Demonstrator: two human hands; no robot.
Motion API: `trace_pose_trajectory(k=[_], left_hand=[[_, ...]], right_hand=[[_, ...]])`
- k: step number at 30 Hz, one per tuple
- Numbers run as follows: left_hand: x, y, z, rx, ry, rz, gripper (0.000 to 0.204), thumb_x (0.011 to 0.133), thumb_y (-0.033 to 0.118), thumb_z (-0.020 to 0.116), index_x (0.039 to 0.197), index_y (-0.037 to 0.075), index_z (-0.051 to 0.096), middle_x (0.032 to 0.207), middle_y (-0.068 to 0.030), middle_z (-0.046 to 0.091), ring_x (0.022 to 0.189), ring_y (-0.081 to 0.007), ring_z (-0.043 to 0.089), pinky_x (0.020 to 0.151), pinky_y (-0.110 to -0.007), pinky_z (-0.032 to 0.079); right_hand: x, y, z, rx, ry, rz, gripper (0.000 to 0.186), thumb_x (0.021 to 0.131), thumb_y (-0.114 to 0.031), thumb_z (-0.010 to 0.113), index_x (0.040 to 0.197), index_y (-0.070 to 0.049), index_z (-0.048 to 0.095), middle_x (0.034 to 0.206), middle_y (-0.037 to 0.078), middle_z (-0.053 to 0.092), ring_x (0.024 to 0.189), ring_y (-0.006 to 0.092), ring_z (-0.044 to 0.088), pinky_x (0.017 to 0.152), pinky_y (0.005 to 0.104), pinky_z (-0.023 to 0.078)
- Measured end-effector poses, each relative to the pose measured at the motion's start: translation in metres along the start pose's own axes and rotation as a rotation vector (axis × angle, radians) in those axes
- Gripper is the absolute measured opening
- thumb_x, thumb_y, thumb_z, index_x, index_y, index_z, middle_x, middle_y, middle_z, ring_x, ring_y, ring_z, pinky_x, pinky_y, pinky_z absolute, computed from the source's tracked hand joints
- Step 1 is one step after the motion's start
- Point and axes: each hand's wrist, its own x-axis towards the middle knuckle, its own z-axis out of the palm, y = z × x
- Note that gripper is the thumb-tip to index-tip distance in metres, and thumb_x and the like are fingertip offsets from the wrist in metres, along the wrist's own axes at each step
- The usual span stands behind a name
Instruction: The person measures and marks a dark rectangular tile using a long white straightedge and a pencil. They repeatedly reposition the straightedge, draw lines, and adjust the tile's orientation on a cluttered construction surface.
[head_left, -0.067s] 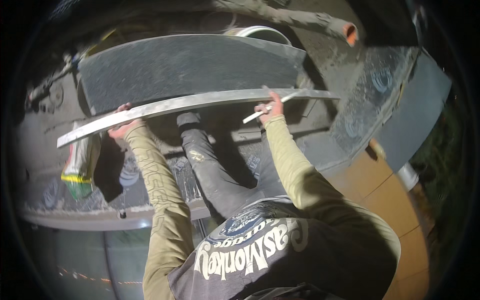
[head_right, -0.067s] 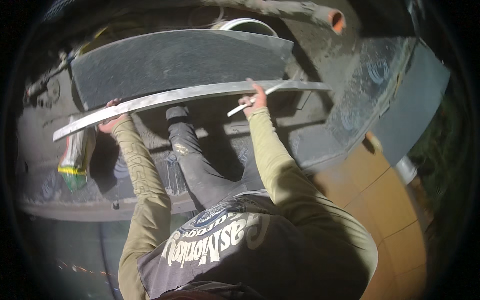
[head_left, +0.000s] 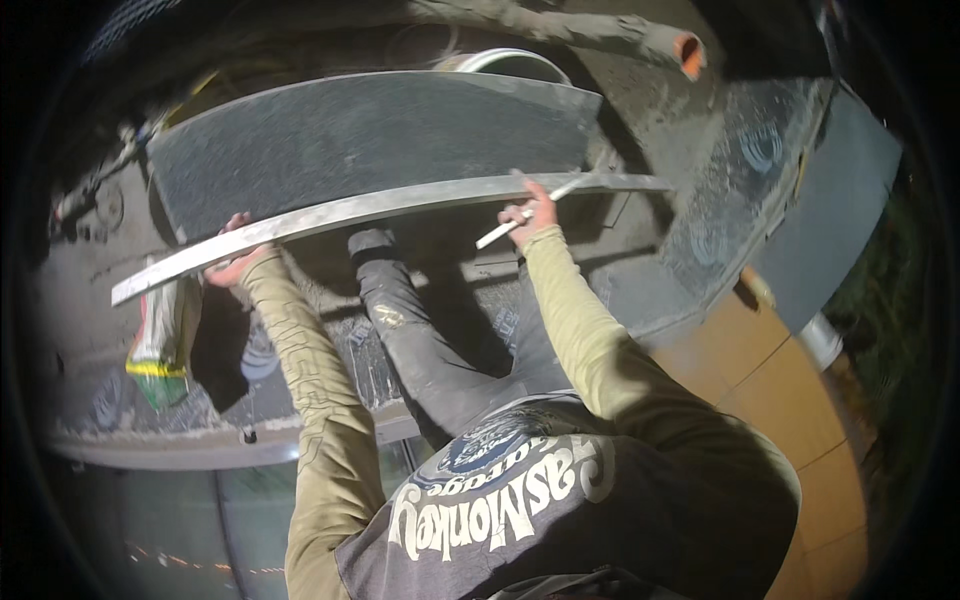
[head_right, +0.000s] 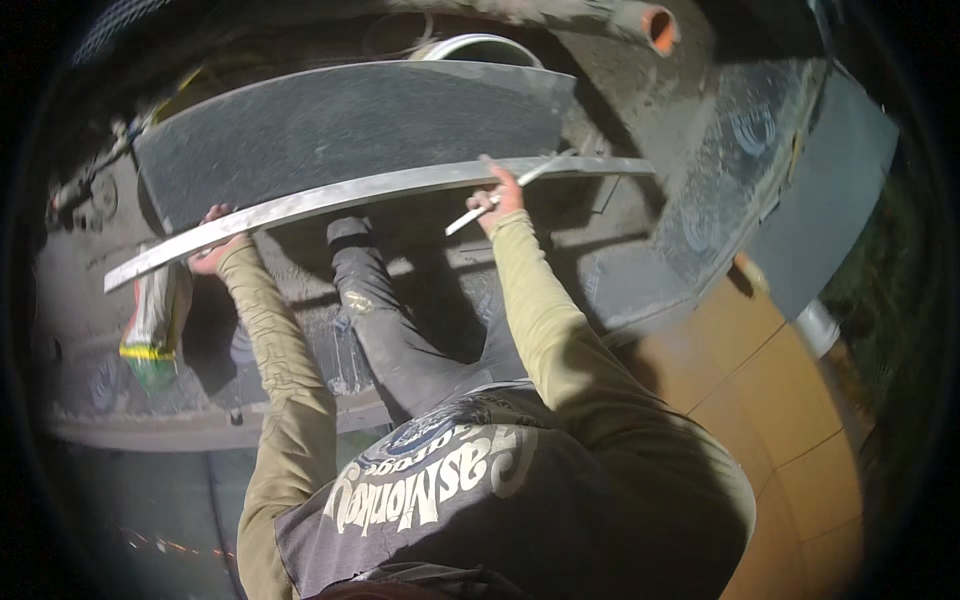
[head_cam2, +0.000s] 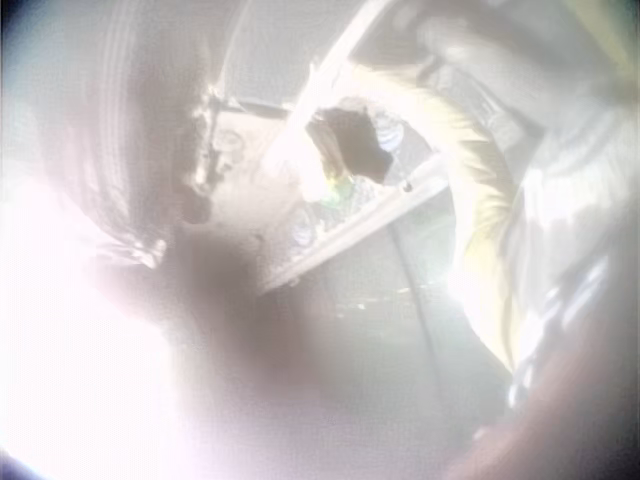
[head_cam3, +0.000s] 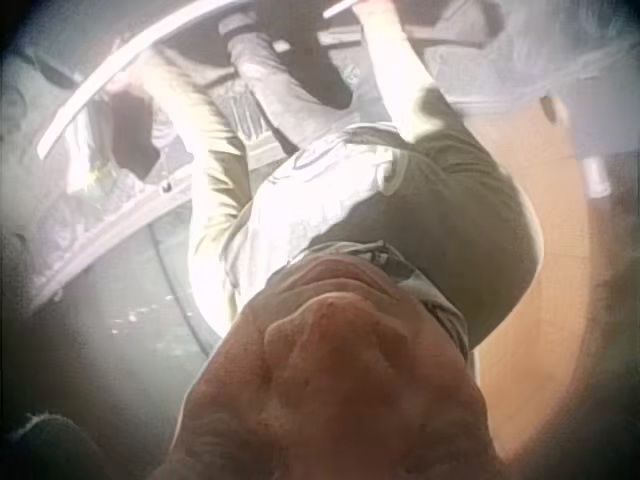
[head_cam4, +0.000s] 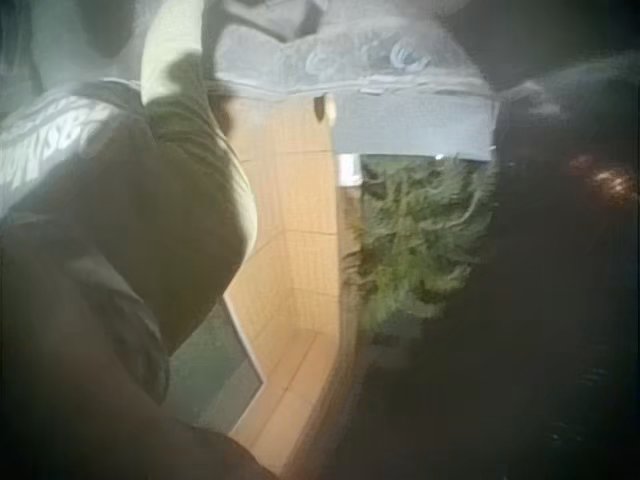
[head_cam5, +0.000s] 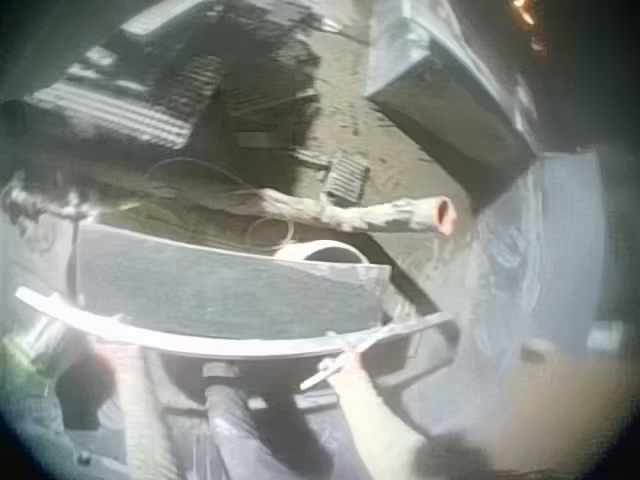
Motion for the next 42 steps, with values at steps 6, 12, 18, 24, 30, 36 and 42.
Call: trace_pose_trajectory(k=[6,12,18,24,30,36,42], left_hand=[[0.099,0.006,-0.011,0.282,-0.223,0.063,0.089,0.086,0.076,0.026,0.105,-0.004,0.06,0.098,-0.0231,0.066,0.094,-0.0414,0.065,0.087,-0.059,0.052],[0.061,-0.028,0.015,0.679,-0.101,-0.068,0.1,0.092,0.078,0.011,0.14,-0.004,0.044,0.134,-0.0279,0.055,0.126,-0.0424,0.053,0.106,-0.062,0.041],[0.114,0.03,-0.015,0.821,-0.089,0.259,0.065,0.092,0.053,0.056,0.129,0.0,0.055,0.127,-0.022,0.061,0.116,-0.0314,0.061,0.097,-0.052,0.048],[0.091,0.008,0.0,0.831,-0.088,0.167,0.055,0.086,0.04,0.07,0.13,0.009,0.057,0.125,-0.0166,0.062,0.112,-0.0293,0.06,0.094,-0.048,0.048],[0.05,-0.011,0.01,0.973,0.009,0.132,0.053,0.087,0.035,0.071,0.133,0.012,0.056,0.128,-0.0144,0.061,0.115,-0.0295,0.059,0.095,-0.046,0.047],[-0.066,-0.119,-0.003,2.074,0.302,1.309,0.054,0.079,0.029,0.079,0.126,0.009,0.062,0.111,-0.014,0.068,0.097,-0.0266,0.065,0.086,-0.04,0.053],[-0.253,-0.311,0.003,1.659,-1.418,0.674,0.038,0.084,0.011,0.066,0.122,0.016,0.065,0.101,-0.0143,0.064,0.093,-0.0329,0.065,0.082,-0.041,0.055]], right_hand=[[0.049,0.002,0.001,-0.167,0.075,0.164,0.041,0.09,-0.038,0.072,0.116,-0.009,0.06,0.079,-0.002,0.051,0.049,0.0103,0.035,0.054,0.0319,0.036],[0.043,-0.034,-0.057,-0.563,0.132,0.057,0.048,0.087,-0.052,0.071,0.099,-0.006,0.069,0.073,0.002,0.062,0.044,0.0069,0.035,0.041,0.0247,0.03],[0.073,-0.111,-0.128,-0.203,0.719,-0.191,0.103,0.073,-0.073,0.07,0.147,-0.011,0.036,0.117,0.017,0.065,0.04,0.0114,0.037,0.038,0.0278,0.03],[0.115,-0.164,-0.178,-0.07,0.461,-0.191,0.047,0.082,-0.046,0.077,0.118,-0.022,0.059,0.077,0.0,0.051,0.046,0.0102,0.034,0.044,0.0271,0.034],[0.111,-0.149,-0.161,-0.063,0.36,-0.128,0.048,0.08,-0.043,0.081,0.117,-0.022,0.059,0.068,-0.005,0.043,0.044,0.0092,0.031,0.043,0.0277,0.037],[0.11,-0.152,-0.16,-0.111,0.499,-0.2,0.058,0.072,-0.043,0.087,0.113,-0.016,0.056,0.063,-0.004,0.039,0.046,0.0085,0.036,0.042,0.0277,0.039],[0.099,-0.139,-0.148,0.014,0.379,-0.237,0.045,0.075,-0.028,0.088,0.105,-0.017,0.057,0.076,-0.004,0.055,0.047,0.0086,0.039,0.05,0.0309,0.047]])
